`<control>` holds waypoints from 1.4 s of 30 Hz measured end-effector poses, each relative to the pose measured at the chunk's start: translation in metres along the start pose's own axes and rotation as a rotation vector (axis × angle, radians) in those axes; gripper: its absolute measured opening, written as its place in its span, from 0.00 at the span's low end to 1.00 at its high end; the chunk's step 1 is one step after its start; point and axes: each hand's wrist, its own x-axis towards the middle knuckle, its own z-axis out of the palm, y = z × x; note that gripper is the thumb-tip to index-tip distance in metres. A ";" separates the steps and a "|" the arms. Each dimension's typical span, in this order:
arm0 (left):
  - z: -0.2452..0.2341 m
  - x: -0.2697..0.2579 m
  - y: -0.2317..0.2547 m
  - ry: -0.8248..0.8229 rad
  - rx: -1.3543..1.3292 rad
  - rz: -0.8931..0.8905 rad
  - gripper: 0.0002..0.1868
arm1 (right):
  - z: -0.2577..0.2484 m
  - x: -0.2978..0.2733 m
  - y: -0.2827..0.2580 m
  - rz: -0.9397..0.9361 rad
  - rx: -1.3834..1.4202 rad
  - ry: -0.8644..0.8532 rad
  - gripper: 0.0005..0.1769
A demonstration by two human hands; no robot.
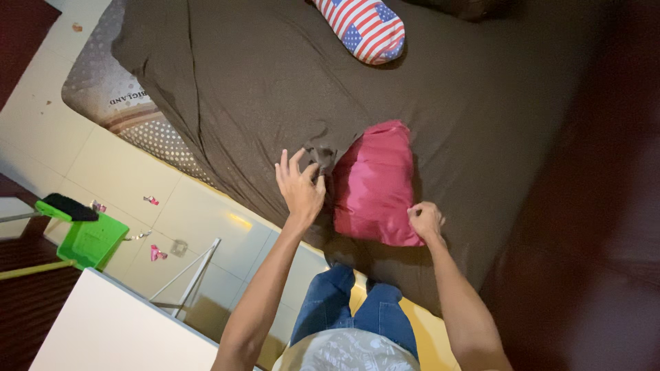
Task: The person puts a brown pillowcase onto a pink pillow by hand while standing over a bed.
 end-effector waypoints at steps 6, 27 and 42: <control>0.000 0.003 -0.011 -0.053 -0.012 -0.072 0.14 | -0.033 0.000 -0.057 -0.599 0.080 0.312 0.08; -0.047 -0.054 -0.011 -0.327 -0.235 -0.282 0.57 | -0.034 -0.098 -0.278 -1.191 0.123 0.171 0.05; -0.071 -0.111 -0.036 0.131 -0.043 -0.193 0.26 | -0.048 -0.105 -0.325 -1.670 -0.354 -0.102 0.37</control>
